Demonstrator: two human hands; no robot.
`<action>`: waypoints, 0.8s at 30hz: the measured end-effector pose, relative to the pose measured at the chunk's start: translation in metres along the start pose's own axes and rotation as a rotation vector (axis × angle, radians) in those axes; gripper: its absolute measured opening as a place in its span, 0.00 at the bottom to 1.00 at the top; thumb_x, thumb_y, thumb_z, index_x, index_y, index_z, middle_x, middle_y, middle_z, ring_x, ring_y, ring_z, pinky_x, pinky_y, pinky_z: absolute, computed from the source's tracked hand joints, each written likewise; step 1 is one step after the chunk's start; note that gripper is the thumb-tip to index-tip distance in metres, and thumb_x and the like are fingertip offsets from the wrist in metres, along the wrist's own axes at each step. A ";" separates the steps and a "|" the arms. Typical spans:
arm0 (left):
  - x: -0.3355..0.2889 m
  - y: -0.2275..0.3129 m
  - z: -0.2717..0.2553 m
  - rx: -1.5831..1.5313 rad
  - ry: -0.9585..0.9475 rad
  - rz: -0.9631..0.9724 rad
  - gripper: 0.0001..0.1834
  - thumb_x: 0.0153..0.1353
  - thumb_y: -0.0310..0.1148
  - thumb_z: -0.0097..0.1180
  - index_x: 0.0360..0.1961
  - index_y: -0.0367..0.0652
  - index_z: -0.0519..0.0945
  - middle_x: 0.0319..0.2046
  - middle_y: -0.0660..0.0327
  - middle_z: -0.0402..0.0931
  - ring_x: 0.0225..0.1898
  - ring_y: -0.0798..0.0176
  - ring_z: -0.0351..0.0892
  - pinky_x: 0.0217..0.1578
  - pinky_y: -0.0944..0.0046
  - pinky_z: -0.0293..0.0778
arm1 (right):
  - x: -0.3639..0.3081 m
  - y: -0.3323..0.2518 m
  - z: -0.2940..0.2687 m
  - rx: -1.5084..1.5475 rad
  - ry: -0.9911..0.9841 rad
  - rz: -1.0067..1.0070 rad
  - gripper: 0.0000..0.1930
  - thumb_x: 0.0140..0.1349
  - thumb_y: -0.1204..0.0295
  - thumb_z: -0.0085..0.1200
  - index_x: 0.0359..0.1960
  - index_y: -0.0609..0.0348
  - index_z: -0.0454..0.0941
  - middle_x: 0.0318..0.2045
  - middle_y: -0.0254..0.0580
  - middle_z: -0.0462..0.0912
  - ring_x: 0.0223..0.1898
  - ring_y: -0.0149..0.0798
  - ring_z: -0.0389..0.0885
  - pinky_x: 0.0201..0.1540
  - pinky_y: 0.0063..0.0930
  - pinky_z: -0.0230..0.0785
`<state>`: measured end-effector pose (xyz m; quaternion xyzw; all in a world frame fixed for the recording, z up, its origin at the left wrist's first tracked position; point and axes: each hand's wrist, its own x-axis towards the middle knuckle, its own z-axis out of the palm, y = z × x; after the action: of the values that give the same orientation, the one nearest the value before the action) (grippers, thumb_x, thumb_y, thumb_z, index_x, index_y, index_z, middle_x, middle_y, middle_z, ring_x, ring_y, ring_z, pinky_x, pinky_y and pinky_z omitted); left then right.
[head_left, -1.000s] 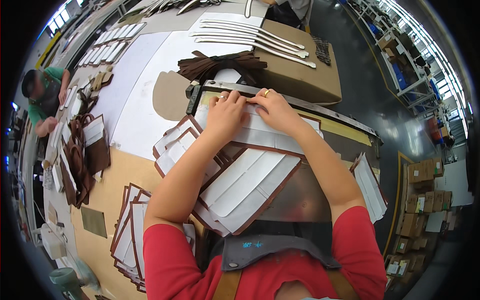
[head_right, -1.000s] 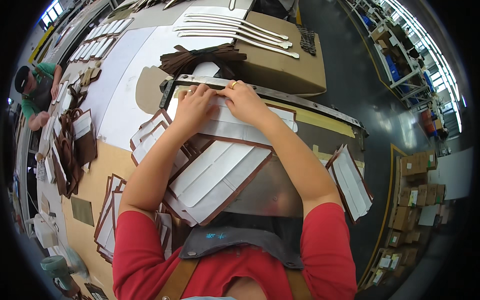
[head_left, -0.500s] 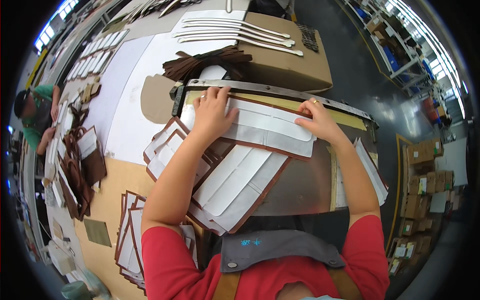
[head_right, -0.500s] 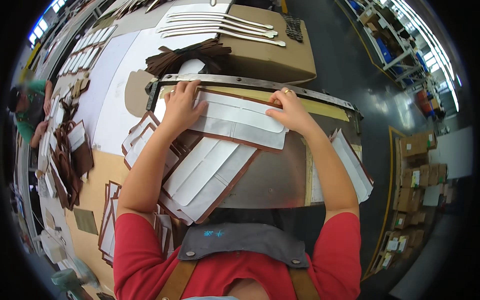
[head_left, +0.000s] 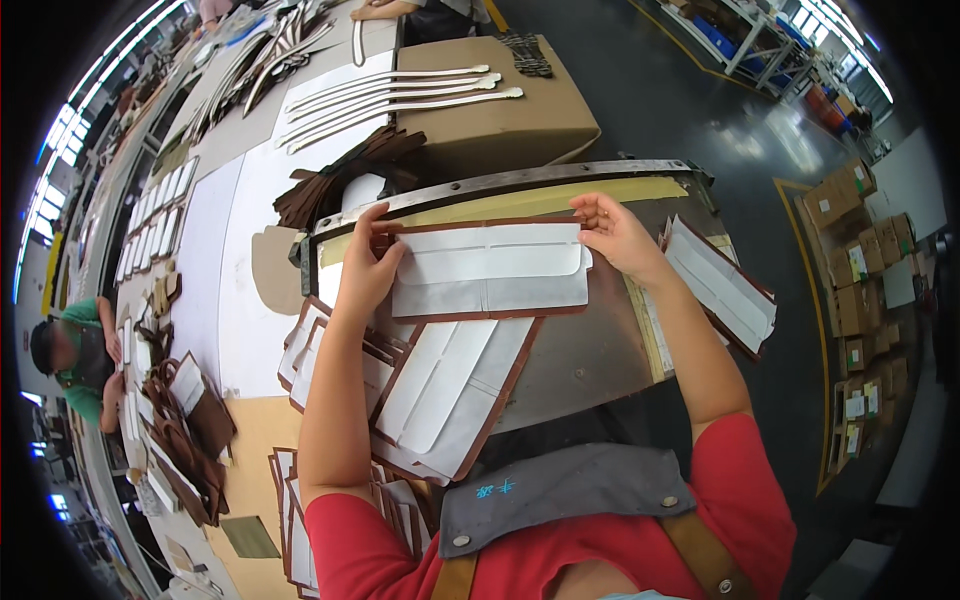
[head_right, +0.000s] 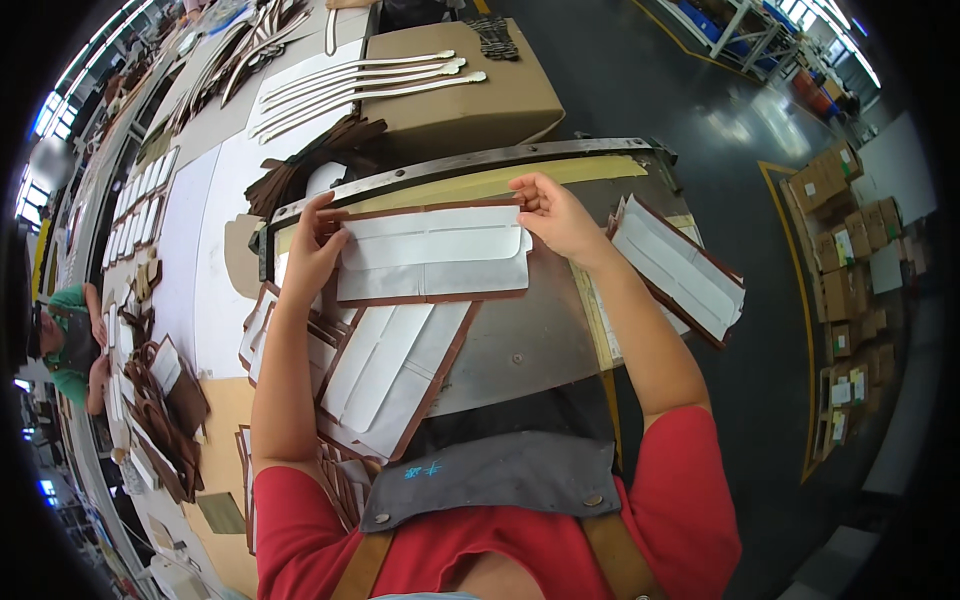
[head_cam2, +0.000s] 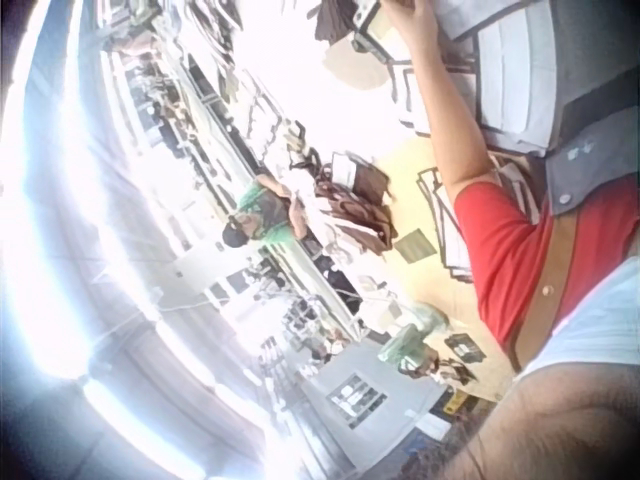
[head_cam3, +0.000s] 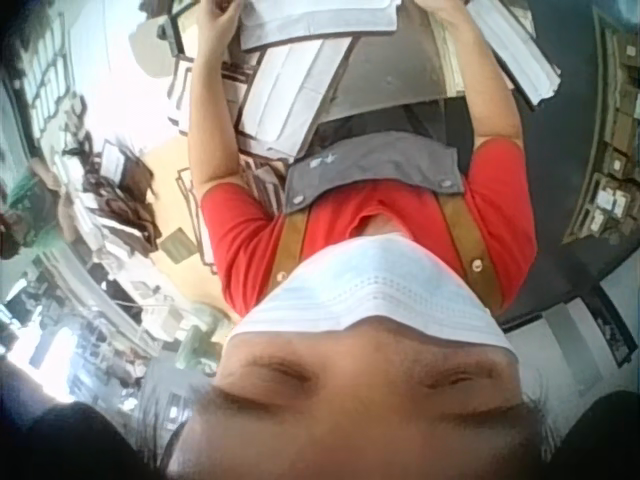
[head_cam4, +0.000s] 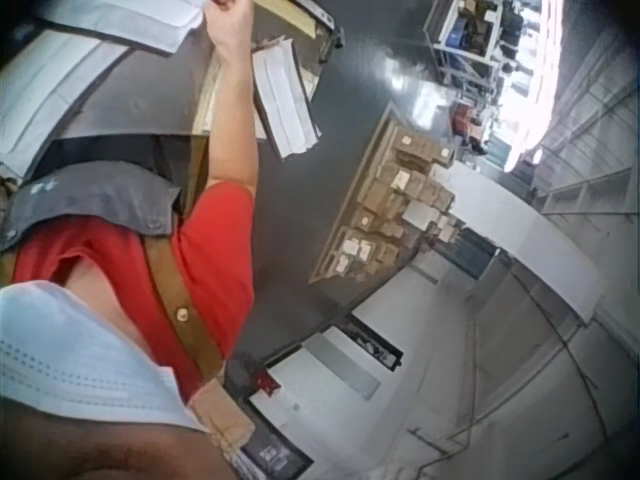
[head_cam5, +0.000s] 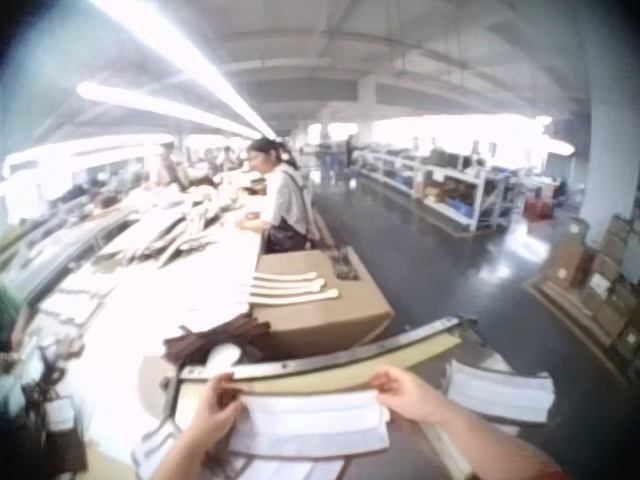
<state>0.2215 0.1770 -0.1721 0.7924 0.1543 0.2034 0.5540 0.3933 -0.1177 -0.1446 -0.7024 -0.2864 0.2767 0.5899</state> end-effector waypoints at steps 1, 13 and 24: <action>0.000 -0.001 -0.001 0.055 -0.028 0.002 0.30 0.55 0.20 0.53 0.60 0.45 0.64 0.39 0.60 0.72 0.40 0.70 0.72 0.42 0.73 0.69 | -0.001 0.000 0.000 0.010 0.012 -0.006 0.20 0.55 0.84 0.51 0.51 0.62 0.67 0.43 0.38 0.71 0.46 0.29 0.70 0.51 0.23 0.65; -0.006 0.023 0.013 -0.285 -0.010 0.027 0.26 0.57 0.20 0.53 0.58 0.44 0.66 0.35 0.68 0.67 0.36 0.76 0.67 0.36 0.77 0.65 | 0.040 -0.039 0.081 -0.426 -0.121 -0.286 0.13 0.64 0.66 0.51 0.45 0.61 0.75 0.42 0.39 0.76 0.40 0.33 0.74 0.40 0.25 0.68; -0.010 0.026 0.018 -0.374 0.028 0.095 0.23 0.57 0.18 0.52 0.54 0.41 0.67 0.35 0.65 0.70 0.38 0.73 0.70 0.41 0.73 0.68 | 0.075 -0.045 0.143 -0.568 -0.038 -0.744 0.07 0.60 0.73 0.54 0.30 0.63 0.71 0.24 0.35 0.74 0.27 0.27 0.69 0.30 0.25 0.64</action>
<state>0.2223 0.1493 -0.1543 0.6792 0.0839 0.2655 0.6791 0.3372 0.0395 -0.1260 -0.6806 -0.5939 -0.0303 0.4279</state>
